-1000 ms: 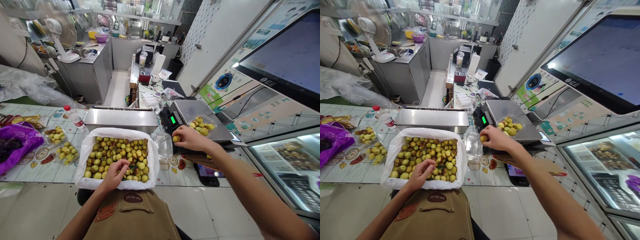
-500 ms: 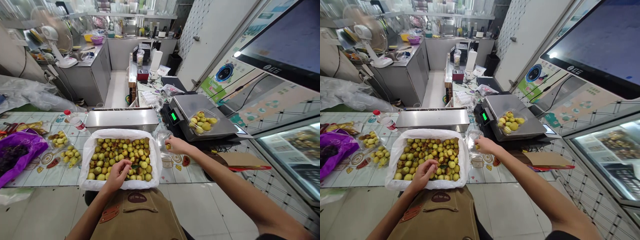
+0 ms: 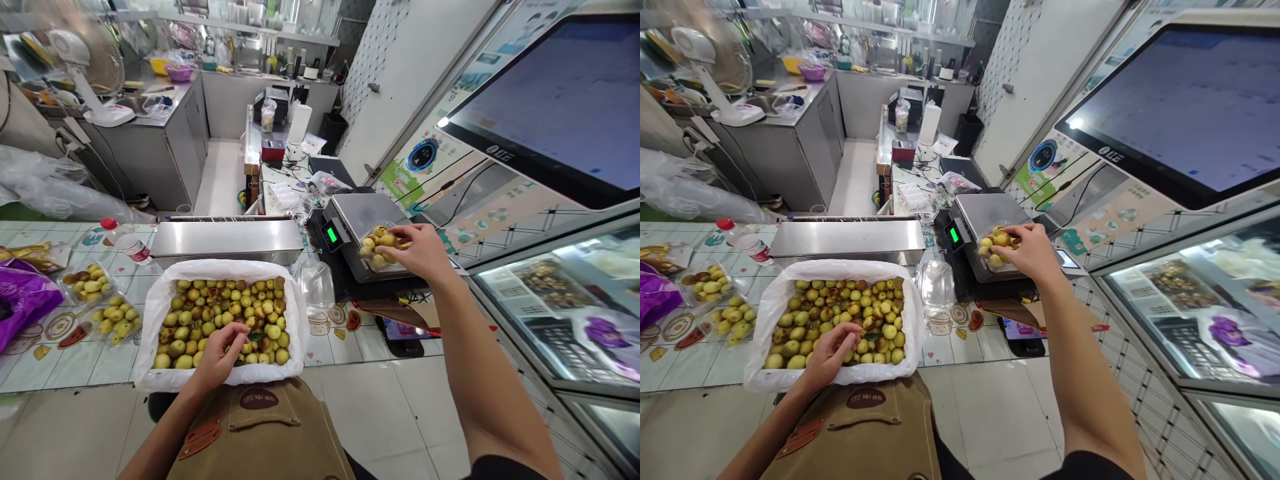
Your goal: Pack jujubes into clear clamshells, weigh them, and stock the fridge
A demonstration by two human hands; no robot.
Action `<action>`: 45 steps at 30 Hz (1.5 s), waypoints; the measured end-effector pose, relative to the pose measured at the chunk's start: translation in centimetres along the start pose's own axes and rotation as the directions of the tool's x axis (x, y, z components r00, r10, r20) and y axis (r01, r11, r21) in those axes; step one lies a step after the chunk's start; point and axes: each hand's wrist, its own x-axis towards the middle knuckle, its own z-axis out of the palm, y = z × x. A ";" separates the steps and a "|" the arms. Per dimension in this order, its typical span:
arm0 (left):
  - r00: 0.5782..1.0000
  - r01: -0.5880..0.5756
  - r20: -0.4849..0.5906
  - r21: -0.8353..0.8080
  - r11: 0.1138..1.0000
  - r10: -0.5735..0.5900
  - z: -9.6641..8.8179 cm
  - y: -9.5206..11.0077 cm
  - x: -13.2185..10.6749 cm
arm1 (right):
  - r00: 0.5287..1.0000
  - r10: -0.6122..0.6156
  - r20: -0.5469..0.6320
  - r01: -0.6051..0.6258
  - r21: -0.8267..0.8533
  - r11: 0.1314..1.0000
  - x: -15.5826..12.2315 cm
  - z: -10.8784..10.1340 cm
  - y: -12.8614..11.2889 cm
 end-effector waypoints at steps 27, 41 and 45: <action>1.000 0.002 -0.018 0.004 1.000 -0.002 -0.1 -0.1 -0.1 | 0.845 -0.154 0.513 0.283 -0.183 0.942 -8.3 11.3 -5.8; 1.000 -0.006 0.004 0.025 1.000 0.006 -0.2 -0.3 0.1 | 0.850 0.518 -0.094 -0.524 -0.052 0.850 -2.0 5.3 2.4; 1.000 -0.004 -0.014 0.002 1.000 0.004 -0.1 -0.6 0.1 | 0.853 0.515 -0.087 -0.521 -0.078 0.850 -1.4 5.1 2.4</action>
